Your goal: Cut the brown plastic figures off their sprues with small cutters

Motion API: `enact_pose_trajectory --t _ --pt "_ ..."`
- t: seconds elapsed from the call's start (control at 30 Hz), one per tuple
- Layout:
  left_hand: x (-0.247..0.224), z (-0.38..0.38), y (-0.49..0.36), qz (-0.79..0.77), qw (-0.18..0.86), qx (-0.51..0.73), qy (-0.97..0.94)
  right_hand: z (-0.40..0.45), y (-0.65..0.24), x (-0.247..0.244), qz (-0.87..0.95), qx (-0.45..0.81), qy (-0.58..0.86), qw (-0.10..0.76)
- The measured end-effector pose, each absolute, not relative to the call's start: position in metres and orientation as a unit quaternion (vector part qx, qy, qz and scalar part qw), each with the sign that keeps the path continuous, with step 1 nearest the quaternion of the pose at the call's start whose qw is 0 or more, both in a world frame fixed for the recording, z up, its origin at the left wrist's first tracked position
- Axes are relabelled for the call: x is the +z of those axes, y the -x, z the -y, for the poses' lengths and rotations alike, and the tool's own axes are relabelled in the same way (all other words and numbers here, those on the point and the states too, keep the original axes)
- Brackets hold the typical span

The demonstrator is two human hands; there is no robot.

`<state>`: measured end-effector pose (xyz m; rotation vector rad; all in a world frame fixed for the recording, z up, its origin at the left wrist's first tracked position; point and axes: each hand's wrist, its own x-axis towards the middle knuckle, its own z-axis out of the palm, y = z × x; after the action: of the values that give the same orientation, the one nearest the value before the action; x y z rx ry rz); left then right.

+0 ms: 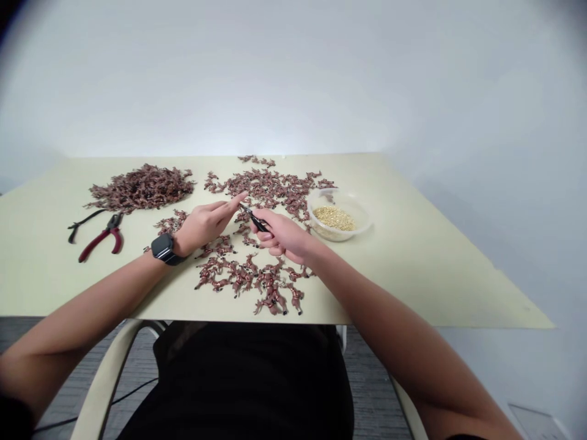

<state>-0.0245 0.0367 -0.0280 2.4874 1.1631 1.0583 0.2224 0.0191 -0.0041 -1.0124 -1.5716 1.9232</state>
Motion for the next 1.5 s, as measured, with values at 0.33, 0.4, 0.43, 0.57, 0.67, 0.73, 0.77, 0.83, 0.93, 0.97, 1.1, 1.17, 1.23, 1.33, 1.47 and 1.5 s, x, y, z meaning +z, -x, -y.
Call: enact_pose_trajectory --t 0.33,0.4,0.43,0.57,0.67,0.73,0.77,0.83,0.93,0.97,1.1,1.17,1.23,1.33,1.47,1.5 --pt "-0.015 -0.030 0.008 -0.342 0.624 0.414 -0.567 -0.023 -0.228 -0.011 0.786 0.245 0.473 0.314" --pt "-0.016 -0.032 0.011 -0.330 0.646 0.410 -0.552 -0.023 -0.229 -0.012 0.797 0.234 0.468 0.304" --pt "-0.016 -0.033 0.012 -0.327 0.652 0.409 -0.549 -0.024 -0.230 -0.013 0.801 0.234 0.463 0.300" --pt "-0.015 -0.032 0.013 -0.319 0.659 0.402 -0.550 -0.025 -0.230 -0.014 0.811 0.236 0.449 0.291" --pt "-0.016 -0.031 0.012 -0.314 0.660 0.396 -0.555 -0.024 -0.230 -0.012 0.815 0.239 0.444 0.286" --pt "-0.016 -0.031 0.012 -0.317 0.658 0.394 -0.558 -0.024 -0.230 -0.010 0.814 0.242 0.445 0.283" --pt "-0.016 -0.031 0.012 -0.319 0.656 0.394 -0.560 -0.023 -0.230 -0.010 0.814 0.243 0.445 0.282" --pt "-0.016 -0.031 0.012 -0.323 0.650 0.393 -0.564 -0.023 -0.230 -0.009 0.812 0.246 0.447 0.281" --pt "-0.014 -0.028 0.011 -0.338 0.614 0.384 -0.601 -0.023 -0.230 -0.009 0.804 0.266 0.448 0.286" --pt "-0.013 -0.027 0.011 -0.349 0.585 0.379 -0.626 -0.023 -0.230 -0.009 0.798 0.287 0.445 0.288" --pt "-0.013 -0.027 0.014 -0.394 0.360 0.368 -0.761 -0.024 -0.232 -0.003 0.714 0.501 0.417 0.254" --pt "-0.013 -0.028 0.016 -0.394 0.239 0.379 -0.802 -0.024 -0.233 0.000 0.649 0.617 0.388 0.218" --pt "-0.014 -0.029 0.016 -0.392 0.201 0.385 -0.811 -0.024 -0.233 0.002 0.619 0.662 0.371 0.205" --pt "-0.013 -0.028 0.014 -0.396 0.289 0.386 -0.781 -0.022 -0.233 0.002 0.685 0.549 0.402 0.260" --pt "-0.009 -0.024 0.009 -0.384 0.418 0.401 -0.719 -0.022 -0.233 -0.004 0.783 0.288 0.449 0.321" --pt "-0.008 -0.023 0.009 -0.379 0.441 0.402 -0.707 -0.023 -0.234 -0.005 0.795 0.255 0.449 0.318"
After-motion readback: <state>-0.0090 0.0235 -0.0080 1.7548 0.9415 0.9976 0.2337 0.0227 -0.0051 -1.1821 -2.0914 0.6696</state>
